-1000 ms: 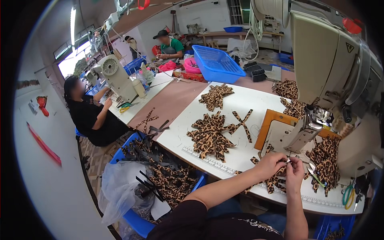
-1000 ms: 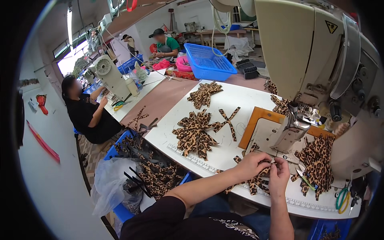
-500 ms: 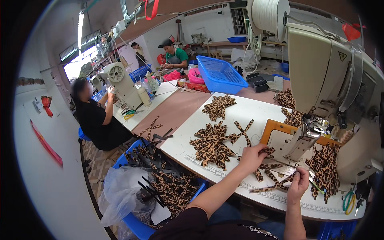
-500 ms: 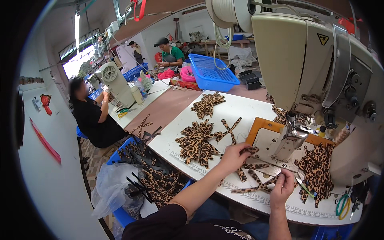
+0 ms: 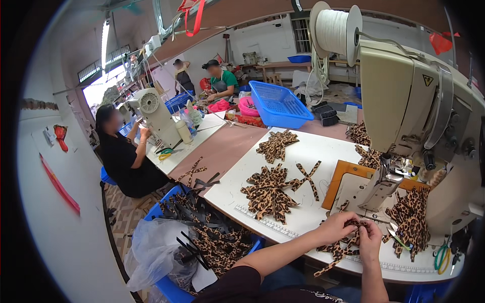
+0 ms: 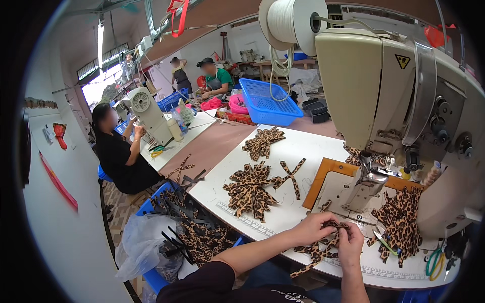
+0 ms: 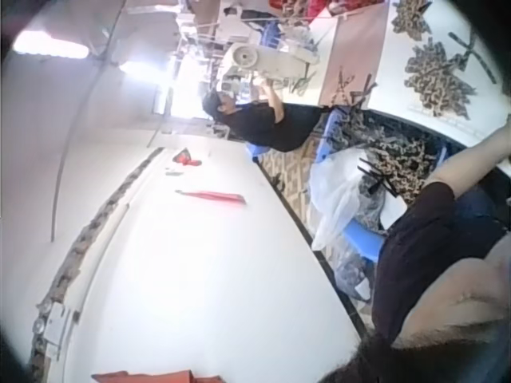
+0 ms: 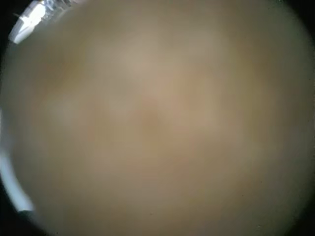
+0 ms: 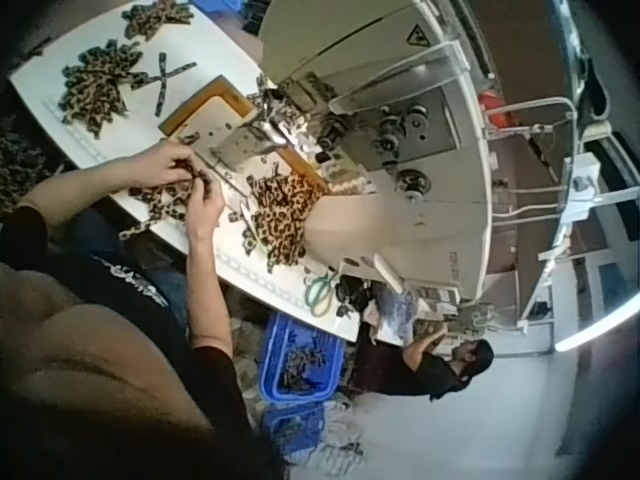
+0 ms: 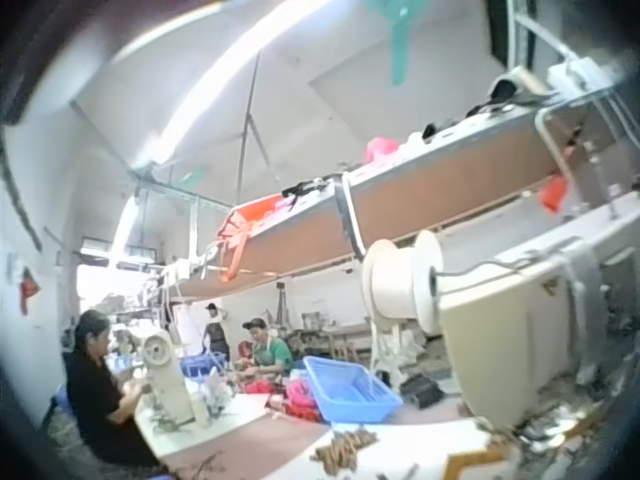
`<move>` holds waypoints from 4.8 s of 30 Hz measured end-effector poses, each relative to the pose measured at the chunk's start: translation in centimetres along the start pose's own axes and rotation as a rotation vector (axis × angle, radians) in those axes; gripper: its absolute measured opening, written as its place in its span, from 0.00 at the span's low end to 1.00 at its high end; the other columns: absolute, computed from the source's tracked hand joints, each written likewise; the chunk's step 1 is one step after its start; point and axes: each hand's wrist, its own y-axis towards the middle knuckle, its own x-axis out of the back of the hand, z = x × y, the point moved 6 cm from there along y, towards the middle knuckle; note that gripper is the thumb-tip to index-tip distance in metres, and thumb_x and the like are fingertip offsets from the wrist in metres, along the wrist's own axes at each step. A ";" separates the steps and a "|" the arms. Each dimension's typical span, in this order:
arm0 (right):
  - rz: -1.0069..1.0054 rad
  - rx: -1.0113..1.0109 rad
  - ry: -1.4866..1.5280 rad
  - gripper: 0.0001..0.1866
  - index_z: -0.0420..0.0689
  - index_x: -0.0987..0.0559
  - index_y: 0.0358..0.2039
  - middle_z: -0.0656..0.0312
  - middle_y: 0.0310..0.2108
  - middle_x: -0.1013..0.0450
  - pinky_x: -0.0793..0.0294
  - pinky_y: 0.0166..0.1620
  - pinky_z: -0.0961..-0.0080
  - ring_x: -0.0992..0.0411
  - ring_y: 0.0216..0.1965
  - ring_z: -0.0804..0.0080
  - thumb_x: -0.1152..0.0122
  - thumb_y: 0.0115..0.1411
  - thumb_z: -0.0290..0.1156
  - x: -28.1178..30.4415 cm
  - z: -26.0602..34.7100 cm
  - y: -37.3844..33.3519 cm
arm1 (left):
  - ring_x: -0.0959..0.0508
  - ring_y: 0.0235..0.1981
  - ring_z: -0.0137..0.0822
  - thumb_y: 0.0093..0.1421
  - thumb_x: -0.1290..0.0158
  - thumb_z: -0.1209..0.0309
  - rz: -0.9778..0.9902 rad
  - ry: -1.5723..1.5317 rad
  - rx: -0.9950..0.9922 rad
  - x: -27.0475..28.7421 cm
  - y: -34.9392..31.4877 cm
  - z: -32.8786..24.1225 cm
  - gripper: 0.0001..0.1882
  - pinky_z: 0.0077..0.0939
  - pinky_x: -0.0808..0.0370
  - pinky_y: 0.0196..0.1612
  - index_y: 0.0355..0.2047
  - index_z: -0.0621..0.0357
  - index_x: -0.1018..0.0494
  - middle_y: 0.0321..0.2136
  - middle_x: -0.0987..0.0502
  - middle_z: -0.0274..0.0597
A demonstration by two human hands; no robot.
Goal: The person picks up patterned fabric straps and backing straps from the table, aligns them together by hand, and organizes them into stacks on the workbench.
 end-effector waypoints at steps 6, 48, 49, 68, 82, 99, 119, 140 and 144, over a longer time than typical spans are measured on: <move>-0.073 0.093 0.084 0.04 0.38 0.30 0.35 0.67 0.26 0.31 0.40 0.18 0.90 0.39 0.18 0.88 0.52 0.58 0.21 0.3 1.0 -0.3 | 0.24 0.33 0.32 0.54 0.47 0.75 -0.029 -0.006 -0.060 -0.5 -1.2 -0.6 0.15 0.24 0.29 0.38 0.43 0.60 0.34 0.30 0.25 0.42; -0.128 0.327 0.094 0.06 0.37 0.32 0.38 0.63 0.26 0.33 0.35 0.26 0.88 0.36 0.22 0.83 0.55 0.59 0.21 0.0 2.0 -2.3 | 0.26 0.25 0.50 0.51 0.44 0.65 -0.972 0.713 0.359 27.7 -11.1 0.4 0.14 0.38 0.31 0.30 0.28 0.67 0.27 0.20 0.27 0.52; -0.133 0.317 0.085 0.06 0.37 0.32 0.37 0.63 0.25 0.33 0.35 0.26 0.88 0.37 0.22 0.83 0.55 0.59 0.21 -0.1 1.7 -2.5 | 0.26 0.23 0.48 0.52 0.45 0.66 -0.983 0.732 0.282 27.1 -11.6 -2.3 0.12 0.36 0.31 0.28 0.28 0.66 0.27 0.19 0.27 0.51; 0.305 0.156 -0.038 0.03 0.35 0.25 0.29 0.61 0.25 0.27 0.28 0.30 0.84 0.28 0.25 0.78 0.44 0.51 0.19 1.5 6.3 -6.9 | 0.27 0.28 0.36 0.50 0.42 0.76 -0.322 0.067 -0.319 2.1 -7.3 -11.3 0.11 0.25 0.30 0.32 0.34 0.63 0.28 0.27 0.27 0.43; -0.235 0.952 -1.654 0.03 0.39 0.29 0.23 0.53 0.31 0.32 0.35 0.43 0.64 0.35 0.40 0.57 0.48 0.44 0.20 16.0 14.9 4.2 | 0.26 0.29 0.38 0.46 0.43 0.76 -0.535 0.741 -0.271 -1.2 -7.9 -4.4 0.06 0.30 0.34 0.37 0.26 0.57 0.28 0.25 0.25 0.39; 0.672 1.227 -0.839 0.13 0.44 0.27 0.28 0.59 0.29 0.31 0.37 0.38 0.65 0.33 0.35 0.60 0.39 0.38 0.25 13.1 8.5 -8.2 | 0.27 0.24 0.35 0.45 0.43 0.78 -0.759 0.846 -0.234 -3.4 -9.4 -5.0 0.07 0.29 0.36 0.35 0.26 0.57 0.28 0.21 0.27 0.36; 0.499 1.016 -0.641 0.11 0.39 0.28 0.29 0.56 0.23 0.33 0.38 0.30 0.69 0.35 0.25 0.60 0.46 0.43 0.16 16.1 5.2 -7.6 | 0.28 0.21 0.34 0.46 0.44 0.77 -0.871 0.821 -0.151 -4.4 -10.9 -3.9 0.05 0.27 0.36 0.32 0.25 0.56 0.27 0.19 0.27 0.35; 0.191 1.008 -1.208 0.08 0.30 0.28 0.34 0.50 0.20 0.37 0.43 0.24 0.65 0.40 0.20 0.54 0.50 0.51 0.12 11.2 2.4 -6.5 | 0.26 0.31 0.47 0.47 0.43 0.73 -0.913 0.917 0.290 17.3 -29.3 6.7 0.08 0.34 0.29 0.34 0.28 0.61 0.27 0.27 0.25 0.47; 0.067 0.953 -1.277 0.08 0.30 0.28 0.34 0.50 0.20 0.36 0.42 0.24 0.65 0.40 0.21 0.54 0.51 0.51 0.12 11.4 2.4 -6.3 | 0.50 0.61 0.53 0.30 0.32 0.57 -0.166 1.033 1.154 19.5 -37.2 12.5 0.51 0.55 0.47 0.57 0.57 0.47 0.43 0.58 0.47 0.52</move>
